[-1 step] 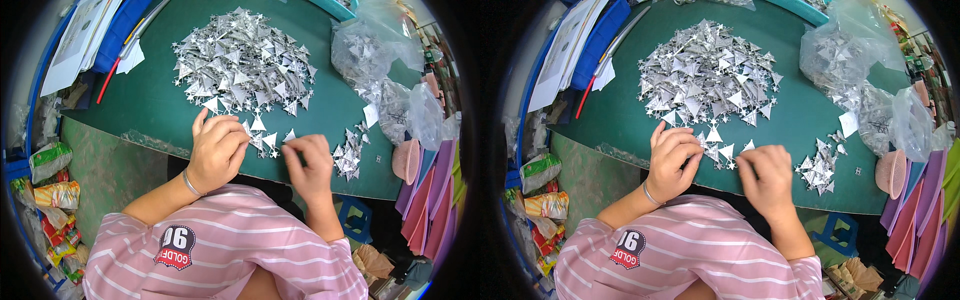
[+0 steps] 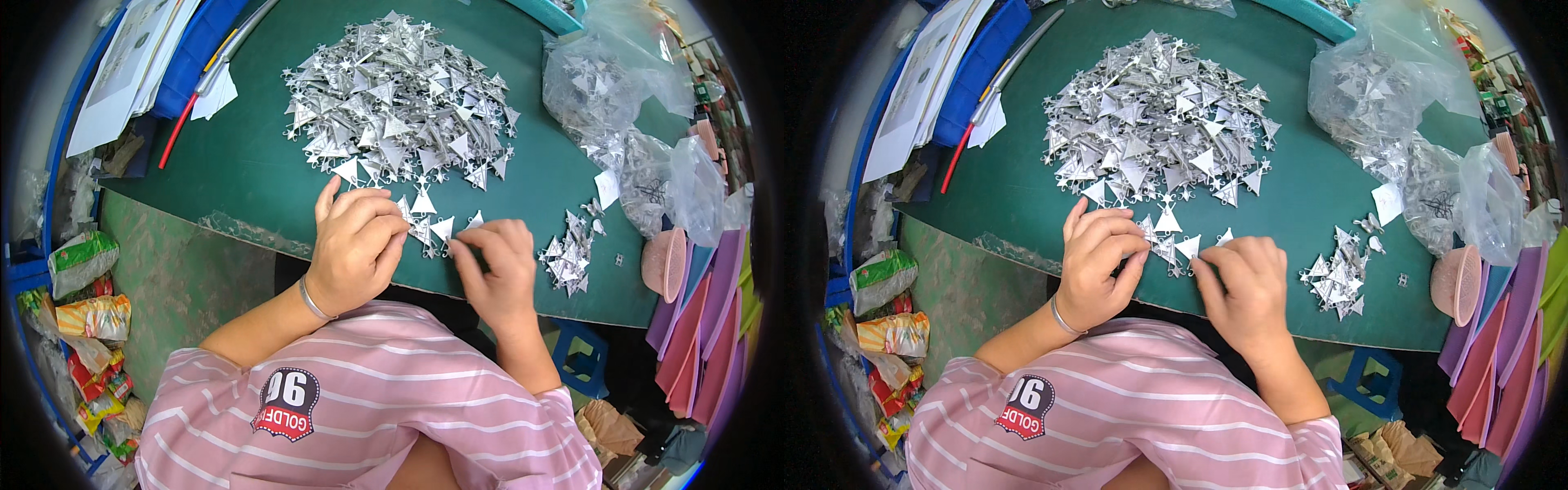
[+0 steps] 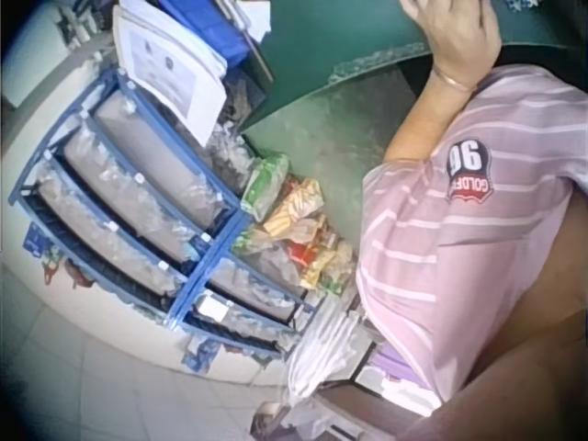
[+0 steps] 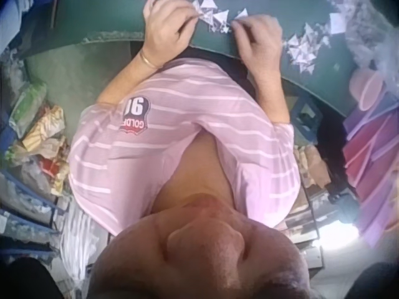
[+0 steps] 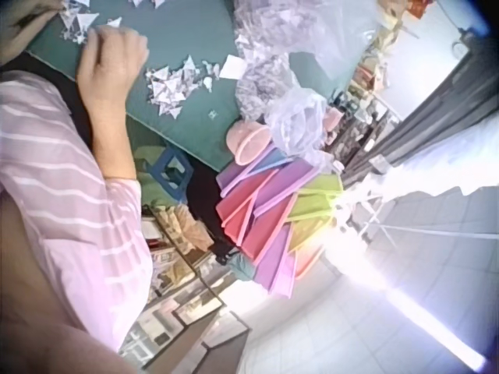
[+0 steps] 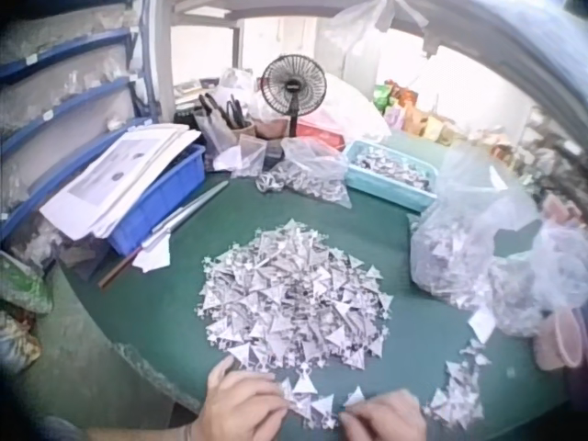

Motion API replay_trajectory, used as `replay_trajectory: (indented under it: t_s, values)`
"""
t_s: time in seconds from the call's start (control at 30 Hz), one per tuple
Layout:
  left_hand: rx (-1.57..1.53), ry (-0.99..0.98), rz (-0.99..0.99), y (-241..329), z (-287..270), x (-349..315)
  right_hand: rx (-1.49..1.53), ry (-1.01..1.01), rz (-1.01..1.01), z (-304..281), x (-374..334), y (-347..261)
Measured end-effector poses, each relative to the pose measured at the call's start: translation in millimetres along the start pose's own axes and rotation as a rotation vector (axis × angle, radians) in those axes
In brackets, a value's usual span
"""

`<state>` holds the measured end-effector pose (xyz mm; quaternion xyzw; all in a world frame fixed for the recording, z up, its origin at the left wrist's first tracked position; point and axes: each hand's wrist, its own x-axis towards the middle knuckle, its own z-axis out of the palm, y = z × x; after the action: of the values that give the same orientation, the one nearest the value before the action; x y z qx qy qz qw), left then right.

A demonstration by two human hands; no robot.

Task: The person sorts small star-shaped silver metal ornaments by hand from a large pile on a green table, picking them up one by one and placing them into smaller groups and into a plastic bag.

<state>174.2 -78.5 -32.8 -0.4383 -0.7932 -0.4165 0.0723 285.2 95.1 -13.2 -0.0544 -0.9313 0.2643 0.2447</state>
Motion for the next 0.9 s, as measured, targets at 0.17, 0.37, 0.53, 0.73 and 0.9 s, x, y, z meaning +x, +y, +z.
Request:
replay_trajectory:
  t_s: [0.17, 0.37, 0.53, 0.73, 0.9]
  values:
    - [-0.020, 0.002, -0.028, 0.4, -2.7, 0.6, -0.064, -0.092, -0.028, -0.6, 0.1, 0.0]
    - [-0.042, -0.014, -0.024, -2.9, -1.7, 1.2, -0.071, -0.012, 0.209, -32.5, -4.8, 22.4]
    - [-0.035, -0.055, -0.038, -0.7, -1.8, 0.7, -0.016, -0.141, 0.121, -19.2, -2.8, 19.8]
    - [-0.034, -0.030, -0.045, -2.5, -0.5, 0.1, -0.131, -0.042, 0.077, -2.3, 34.3, 28.6]
    - [-0.063, -0.029, -0.042, -0.9, -3.2, 3.1, -0.252, 0.003, 0.142, 8.7, 42.3, 36.0]
